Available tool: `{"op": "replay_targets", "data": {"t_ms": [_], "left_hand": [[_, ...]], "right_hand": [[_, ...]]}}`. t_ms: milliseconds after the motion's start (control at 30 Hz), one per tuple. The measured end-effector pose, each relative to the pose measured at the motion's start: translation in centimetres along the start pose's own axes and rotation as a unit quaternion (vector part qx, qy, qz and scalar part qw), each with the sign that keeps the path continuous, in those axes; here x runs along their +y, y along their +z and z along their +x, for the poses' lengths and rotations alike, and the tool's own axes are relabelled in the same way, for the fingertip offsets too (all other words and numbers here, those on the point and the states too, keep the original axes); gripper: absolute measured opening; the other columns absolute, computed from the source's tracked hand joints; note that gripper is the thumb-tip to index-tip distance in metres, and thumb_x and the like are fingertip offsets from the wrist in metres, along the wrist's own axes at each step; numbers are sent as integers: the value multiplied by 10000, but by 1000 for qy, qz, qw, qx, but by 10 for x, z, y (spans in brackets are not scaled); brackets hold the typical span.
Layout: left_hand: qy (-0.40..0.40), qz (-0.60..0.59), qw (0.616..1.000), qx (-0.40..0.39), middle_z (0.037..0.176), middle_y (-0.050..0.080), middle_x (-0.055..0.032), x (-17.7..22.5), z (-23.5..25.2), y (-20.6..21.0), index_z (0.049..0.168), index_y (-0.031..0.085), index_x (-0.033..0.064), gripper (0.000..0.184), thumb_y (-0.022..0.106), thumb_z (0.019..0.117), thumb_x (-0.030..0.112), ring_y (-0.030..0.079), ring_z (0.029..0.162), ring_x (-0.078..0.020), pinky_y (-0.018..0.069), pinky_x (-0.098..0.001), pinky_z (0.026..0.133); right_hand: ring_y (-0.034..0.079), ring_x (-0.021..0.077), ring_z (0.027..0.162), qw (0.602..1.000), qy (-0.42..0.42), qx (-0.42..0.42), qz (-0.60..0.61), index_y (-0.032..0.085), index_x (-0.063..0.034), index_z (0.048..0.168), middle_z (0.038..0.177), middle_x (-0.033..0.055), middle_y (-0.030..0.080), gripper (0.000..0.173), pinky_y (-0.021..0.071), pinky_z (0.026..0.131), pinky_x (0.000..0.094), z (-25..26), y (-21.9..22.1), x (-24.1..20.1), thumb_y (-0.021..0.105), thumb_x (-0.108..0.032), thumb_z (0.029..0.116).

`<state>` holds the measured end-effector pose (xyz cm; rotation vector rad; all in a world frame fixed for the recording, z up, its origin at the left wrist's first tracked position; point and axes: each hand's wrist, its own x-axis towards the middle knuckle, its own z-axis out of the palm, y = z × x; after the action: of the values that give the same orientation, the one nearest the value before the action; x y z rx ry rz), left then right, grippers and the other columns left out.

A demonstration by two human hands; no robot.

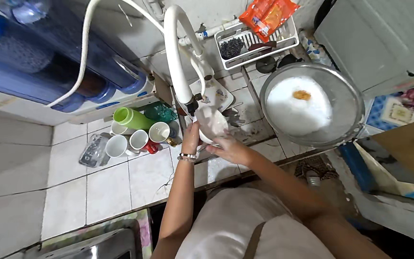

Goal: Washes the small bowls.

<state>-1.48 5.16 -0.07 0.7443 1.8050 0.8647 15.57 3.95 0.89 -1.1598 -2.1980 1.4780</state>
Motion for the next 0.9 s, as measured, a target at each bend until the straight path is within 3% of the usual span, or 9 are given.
{"op": "replay_targets", "data": {"t_ms": [167, 300, 367, 467, 600, 700, 767, 833, 900], "left_hand": [[-100, -77, 989, -82, 1083, 682, -203, -10, -16, -4, 1380, 520, 19, 588, 255, 1114, 472, 688, 810, -235, 576, -358, 692], [-143, -138, 974, -110, 968, 709, -166, -27, -23, 2, 1350, 510, 19, 573, 257, 1111, 475, 715, 759, -210, 604, -327, 671], [-160, -140, 970, -116, 933, 707, -159, -32, -31, 6, 1304, 530, -5, 585, 261, 1112, 477, 712, 766, -209, 602, -334, 697], [-180, -151, 967, -101, 957, 708, -178, -32, -42, 13, 1308, 532, 20, 599, 264, 1098, 513, 706, 747, -223, 590, -327, 671], [-126, -163, 973, -100, 1138, 665, -194, -38, -46, 15, 1387, 485, -16, 590, 222, 1126, 442, 696, 903, -214, 589, -342, 786], [-137, -187, 969, -84, 1024, 674, -172, -44, -45, 18, 1294, 530, -33, 525, 271, 1129, 392, 689, 838, -199, 587, -337, 754], [-133, -197, 967, -92, 853, 677, -99, -49, -45, 20, 1131, 576, 13, 447, 319, 1119, 379, 687, 731, -159, 589, -303, 668], [-112, -212, 966, -101, 730, 656, -40, -56, -45, 21, 1044, 590, 70, 370, 348, 1113, 341, 662, 622, -115, 570, -259, 563], [-119, -204, 966, -106, 837, 650, -75, -58, -45, 20, 1217, 526, 77, 358, 314, 1120, 349, 662, 683, -142, 572, -279, 598]], "right_hand": [[404, 374, 1482, 980, 21, -80, -180, 643, 96, 1277, 1417, 279, 582, 893, 4, 1269, 602, -3, -25, 27, 459, -723, 972], [625, 399, 1161, 989, 7, -124, -80, 678, 99, 1111, 1100, 283, 681, 732, 336, 1160, 558, -4, -26, 7, 423, -585, 1054], [609, 380, 1183, 984, 52, -168, 14, 654, 97, 1167, 1186, 287, 655, 710, 410, 1063, 562, 0, -27, -7, 335, -534, 1093], [509, 331, 1386, 973, 108, -185, 82, 556, 0, 1430, 1439, 245, 562, 777, 338, 1166, 565, 15, -23, -7, 186, -591, 1087], [259, 374, 1550, 970, 175, -155, -68, 431, 8, 1535, 1632, 227, 349, 972, 158, 1246, 607, 29, -13, 1, 247, -775, 989], [294, 415, 1519, 952, 227, -143, -150, 493, 70, 1453, 1559, 280, 422, 1064, 130, 1253, 594, 24, -9, -15, 343, -840, 923], [212, 449, 1545, 951, 215, -151, -165, 414, 99, 1502, 1589, 325, 352, 1090, -13, 1257, 610, 19, -5, -22, 341, -828, 935], [262, 402, 1540, 978, 127, -113, -120, 492, 47, 1473, 1590, 279, 387, 931, 64, 1271, 575, 15, 2, -18, 409, -738, 981], [212, 337, 1569, 989, 61, -124, -45, 458, 29, 1503, 1656, 233, 292, 795, 120, 1272, 520, 20, 4, -9, 442, -614, 1037]]}}
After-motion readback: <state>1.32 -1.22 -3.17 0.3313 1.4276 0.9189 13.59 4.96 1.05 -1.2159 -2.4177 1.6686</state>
